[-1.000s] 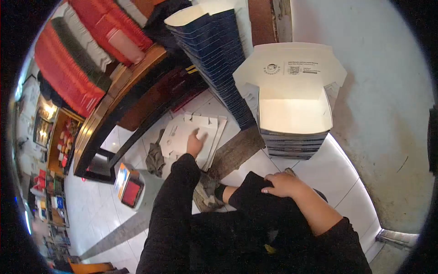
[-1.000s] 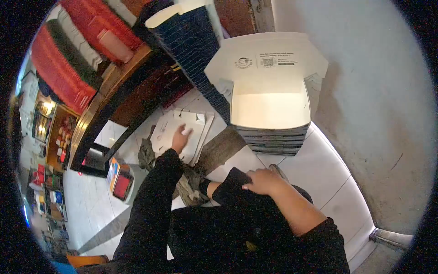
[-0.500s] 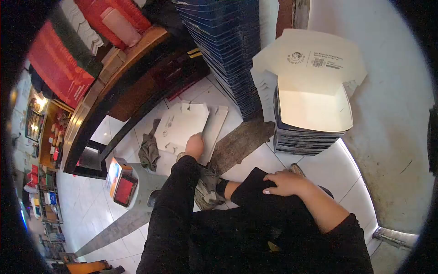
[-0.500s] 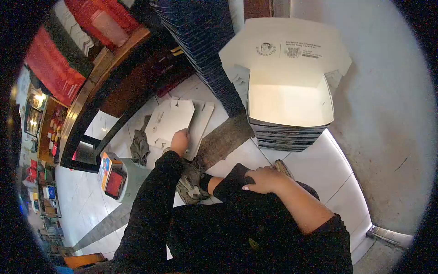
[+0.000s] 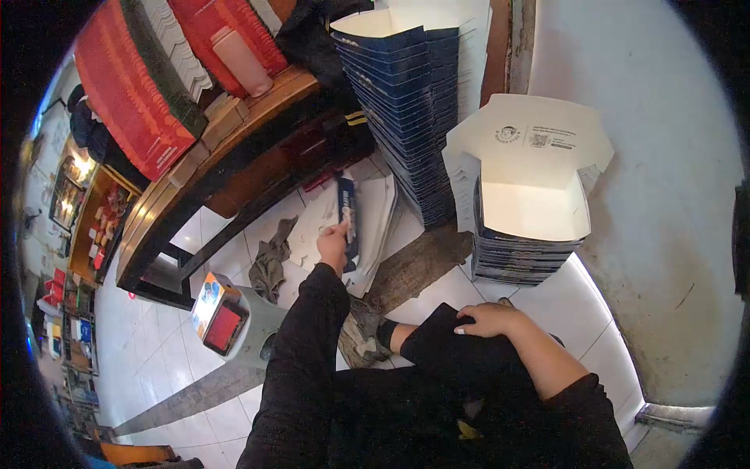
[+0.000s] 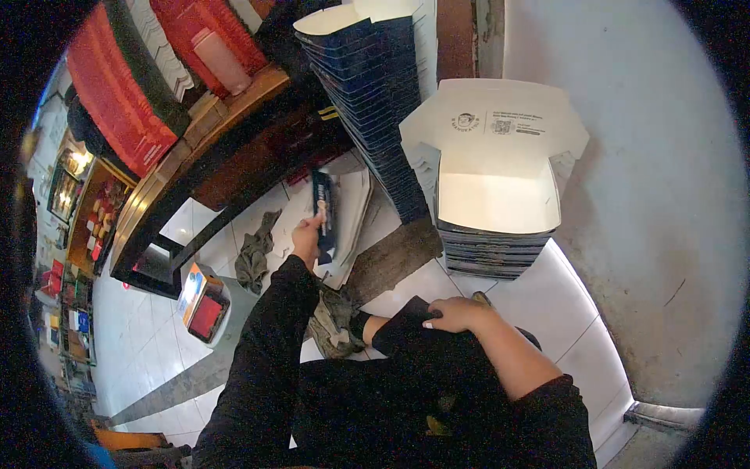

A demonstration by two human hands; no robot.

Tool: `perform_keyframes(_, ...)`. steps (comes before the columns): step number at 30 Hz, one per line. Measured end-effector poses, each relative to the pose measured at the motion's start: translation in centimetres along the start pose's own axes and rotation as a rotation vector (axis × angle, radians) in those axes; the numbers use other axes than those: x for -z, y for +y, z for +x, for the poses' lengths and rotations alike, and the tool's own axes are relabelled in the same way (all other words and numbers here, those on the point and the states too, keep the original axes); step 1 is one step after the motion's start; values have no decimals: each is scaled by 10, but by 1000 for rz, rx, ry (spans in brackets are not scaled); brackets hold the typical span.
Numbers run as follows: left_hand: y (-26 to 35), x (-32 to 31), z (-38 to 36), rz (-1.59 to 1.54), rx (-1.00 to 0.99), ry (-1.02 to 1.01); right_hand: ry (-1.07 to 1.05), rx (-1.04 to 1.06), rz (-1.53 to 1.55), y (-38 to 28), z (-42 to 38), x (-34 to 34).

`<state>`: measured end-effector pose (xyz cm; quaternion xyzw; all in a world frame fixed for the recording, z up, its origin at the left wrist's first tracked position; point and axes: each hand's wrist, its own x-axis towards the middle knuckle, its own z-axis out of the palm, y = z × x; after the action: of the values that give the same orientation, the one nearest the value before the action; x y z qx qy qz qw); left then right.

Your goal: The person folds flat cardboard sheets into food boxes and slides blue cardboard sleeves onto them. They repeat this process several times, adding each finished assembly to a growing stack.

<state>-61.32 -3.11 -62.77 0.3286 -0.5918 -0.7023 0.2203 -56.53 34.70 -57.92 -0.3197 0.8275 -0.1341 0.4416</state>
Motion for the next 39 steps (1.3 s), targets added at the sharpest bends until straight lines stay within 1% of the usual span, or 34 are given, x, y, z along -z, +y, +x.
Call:
perform_keyframes(1,19,-5,-11,128,-61,75,6,0,-5,-1,-2,3)
perform_keyframes(2,37,-8,-21,122,-67,77,2,-27,-26,-2,-3,5)
perform_keyframes(4,64,-6,-33,127,-514,72,7,-46,-58,0,0,7)
perform_keyframes(5,69,0,-34,269,-631,123,36,13,30,8,8,5)
perform_keyframes(6,84,4,-54,262,-646,131,65,74,116,10,11,5)
perform_keyframes(7,105,7,-93,509,-924,146,78,83,103,1,4,4)
perform_keyframes(8,120,9,-132,761,-1197,165,383,202,265,-15,-5,2)
perform_keyframes(9,123,9,-169,772,-1206,100,689,326,426,-33,-15,1)
perform_keyframes(10,115,11,-203,781,-1215,33,830,457,669,-64,-32,-1)
perform_keyframes(11,98,18,-229,936,-1251,-26,959,588,919,-98,-49,-3)
perform_keyframes(12,99,16,-270,866,-1247,-128,971,589,910,-125,-57,-6)
perform_keyframes(13,90,18,-299,835,-1175,-242,1167,707,969,-150,-65,-11)
perform_keyframes(14,67,23,-312,762,-1190,-325,1366,827,1022,-161,-74,-15)
perform_keyframes(15,63,26,-332,721,-1157,-380,1315,787,821,-160,-86,-16)
perform_keyframes(16,64,32,-344,666,-1043,-496,1256,740,626,-158,-96,-18)
perform_keyframes(18,63,29,-363,-19,-600,-553,1280,699,571,-159,-109,-26)
perform_keyframes(20,89,44,-367,-772,-100,-436,1049,1011,84,-147,-123,-26)
perform_keyframes(21,102,61,-360,-766,71,-457,915,1078,-59,-147,-141,-21)
perform_keyframes(22,112,74,-354,-757,245,-471,913,1065,-59,-144,-147,-25)
perform_keyframes(23,119,73,-353,-582,157,-479,867,1120,146,-140,-151,-29)
perform_keyframes(24,124,64,-359,-587,164,-482,818,1171,351,-137,-153,-31)
perform_keyframes(25,128,53,-369,-612,56,-465,722,1143,915,-134,-153,-43)
perform_keyframes(26,131,46,-378,-635,-53,-440,755,1160,1459,-146,-147,-53)
perform_keyframes(27,132,45,-386,-639,22,-413,935,1075,1341,-145,-145,-55)
perform_keyframes(28,130,41,-389,-583,-51,-439,1097,983,1216,-148,-149,-54)
perform_keyframes(29,130,37,-395,-619,-82,-482,1186,986,704,-140,-163,-49)
perform_keyframes(30,131,34,-398,-654,-116,-528,1227,961,188,-128,-180,-38)
perform_keyframes(31,130,34,-397,-654,-114,-510,1119,990,54,-119,-188,-28)
perform_keyframes(32,128,35,-397,-664,-69,-571,1089,1075,78,-110,-191,-18)
perform_keyframes(33,125,36,-398,-672,-21,-634,1075,1110,20,-104,-199,-13)
perform_keyframes(35,119,26,-405,-654,-12,-628,1063,1145,-41,-102,-205,-13)
perform_keyframes(37,101,16,-411,-651,30,-641,1316,996,-74,-113,-197,-34)
perform_keyframes(38,100,9,-418,-613,26,-663,1427,950,-27,-115,-183,-50)
perform_keyframes(39,86,10,-417,-625,34,-701,1448,910,-6,-117,-180,-58)
